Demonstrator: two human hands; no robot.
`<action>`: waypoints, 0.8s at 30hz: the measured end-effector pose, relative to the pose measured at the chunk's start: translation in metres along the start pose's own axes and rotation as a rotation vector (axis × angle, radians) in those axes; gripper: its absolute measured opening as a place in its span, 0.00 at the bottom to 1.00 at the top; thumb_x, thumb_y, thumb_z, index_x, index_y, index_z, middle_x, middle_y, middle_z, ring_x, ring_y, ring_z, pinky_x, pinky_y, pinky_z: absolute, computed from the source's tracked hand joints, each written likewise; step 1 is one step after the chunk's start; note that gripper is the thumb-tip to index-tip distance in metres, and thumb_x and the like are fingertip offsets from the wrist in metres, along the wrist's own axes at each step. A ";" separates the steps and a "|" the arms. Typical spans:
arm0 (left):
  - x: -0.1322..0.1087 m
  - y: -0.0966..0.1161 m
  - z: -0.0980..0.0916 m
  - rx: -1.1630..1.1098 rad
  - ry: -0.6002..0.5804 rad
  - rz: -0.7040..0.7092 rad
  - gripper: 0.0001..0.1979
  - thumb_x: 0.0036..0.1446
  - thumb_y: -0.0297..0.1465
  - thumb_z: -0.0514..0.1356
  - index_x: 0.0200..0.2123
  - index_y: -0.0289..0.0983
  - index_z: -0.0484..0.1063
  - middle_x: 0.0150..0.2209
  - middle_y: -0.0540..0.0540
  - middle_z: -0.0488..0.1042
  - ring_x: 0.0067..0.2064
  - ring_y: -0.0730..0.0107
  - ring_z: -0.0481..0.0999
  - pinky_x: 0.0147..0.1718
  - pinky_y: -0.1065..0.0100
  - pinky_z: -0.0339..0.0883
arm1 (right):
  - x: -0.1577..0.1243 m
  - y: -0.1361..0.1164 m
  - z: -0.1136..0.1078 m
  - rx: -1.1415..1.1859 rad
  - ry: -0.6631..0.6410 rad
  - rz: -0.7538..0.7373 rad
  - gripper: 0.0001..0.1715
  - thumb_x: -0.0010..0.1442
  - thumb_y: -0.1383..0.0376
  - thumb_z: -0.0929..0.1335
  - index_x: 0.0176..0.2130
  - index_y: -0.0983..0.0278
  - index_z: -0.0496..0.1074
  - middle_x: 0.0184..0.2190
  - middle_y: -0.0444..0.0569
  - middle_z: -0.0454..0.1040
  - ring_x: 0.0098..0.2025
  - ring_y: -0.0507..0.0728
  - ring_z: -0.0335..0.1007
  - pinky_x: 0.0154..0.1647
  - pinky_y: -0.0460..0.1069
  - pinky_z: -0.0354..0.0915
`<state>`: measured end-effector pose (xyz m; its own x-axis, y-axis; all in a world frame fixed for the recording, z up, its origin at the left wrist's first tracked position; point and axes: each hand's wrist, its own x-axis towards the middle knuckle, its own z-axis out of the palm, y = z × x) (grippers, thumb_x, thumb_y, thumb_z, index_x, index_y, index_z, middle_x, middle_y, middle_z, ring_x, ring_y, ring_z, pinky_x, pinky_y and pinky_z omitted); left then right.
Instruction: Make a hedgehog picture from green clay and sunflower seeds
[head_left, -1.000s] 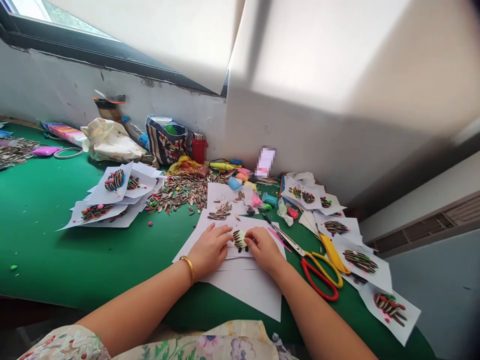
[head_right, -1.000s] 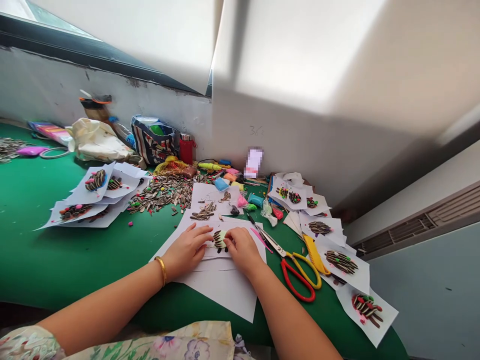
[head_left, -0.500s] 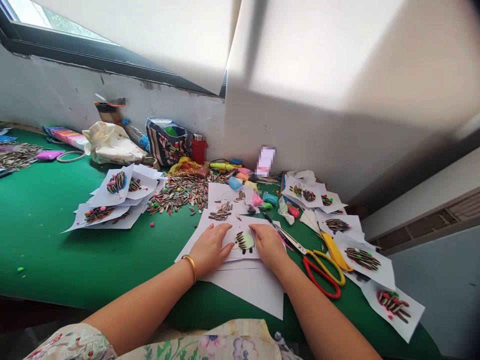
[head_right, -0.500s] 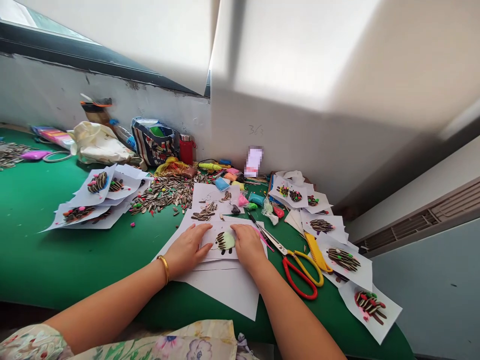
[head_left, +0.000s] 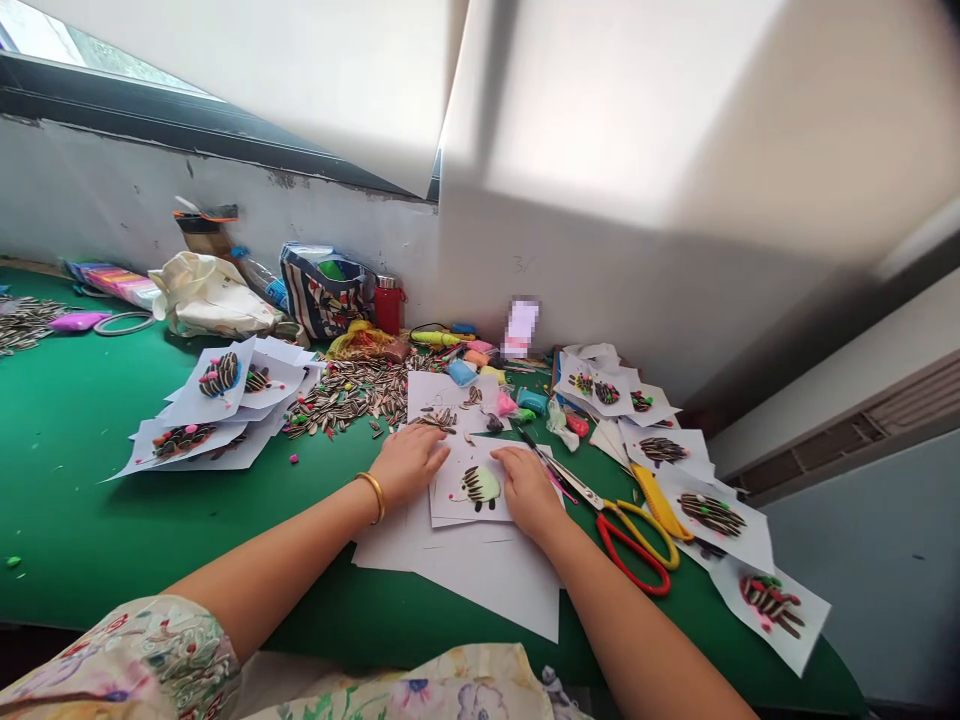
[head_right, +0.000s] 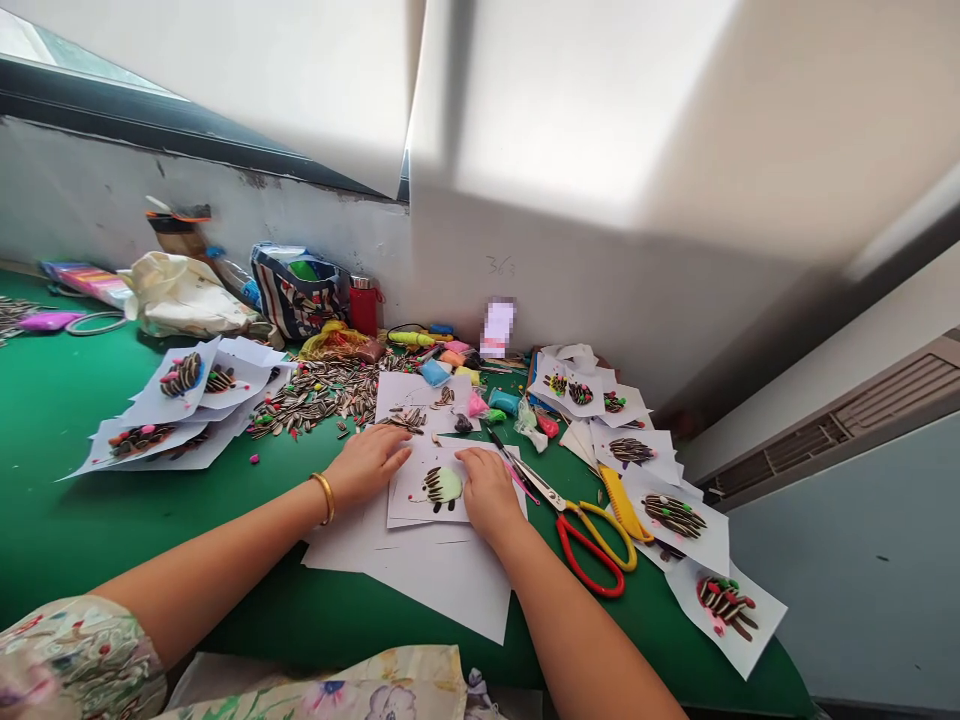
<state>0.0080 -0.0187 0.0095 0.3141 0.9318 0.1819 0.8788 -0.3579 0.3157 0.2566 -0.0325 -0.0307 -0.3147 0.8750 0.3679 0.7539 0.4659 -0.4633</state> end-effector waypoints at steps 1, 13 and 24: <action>0.004 -0.002 -0.002 0.029 0.010 0.002 0.18 0.67 0.41 0.50 0.51 0.41 0.73 0.54 0.45 0.74 0.57 0.58 0.68 0.56 0.57 0.60 | 0.000 0.000 0.000 0.004 -0.002 0.005 0.31 0.55 0.80 0.59 0.53 0.62 0.71 0.52 0.52 0.73 0.57 0.60 0.63 0.60 0.58 0.60; 0.073 0.003 -0.003 0.174 0.041 -0.074 0.10 0.59 0.35 0.59 0.37 0.41 0.80 0.44 0.40 0.72 0.51 0.50 0.66 0.49 0.54 0.59 | 0.002 -0.002 -0.002 -0.001 -0.015 0.037 0.31 0.55 0.80 0.59 0.53 0.61 0.72 0.52 0.51 0.73 0.57 0.59 0.63 0.60 0.56 0.59; 0.107 0.002 0.001 0.120 -0.025 -0.090 0.07 0.54 0.27 0.61 0.31 0.38 0.80 0.44 0.37 0.73 0.53 0.48 0.65 0.51 0.51 0.58 | 0.004 -0.011 -0.004 -0.058 -0.073 0.107 0.30 0.56 0.79 0.60 0.54 0.60 0.71 0.54 0.50 0.71 0.58 0.59 0.61 0.60 0.55 0.57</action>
<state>0.0442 0.0806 0.0291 0.2392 0.9616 0.1343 0.9401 -0.2640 0.2156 0.2493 -0.0351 -0.0210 -0.2699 0.9277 0.2579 0.8168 0.3625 -0.4489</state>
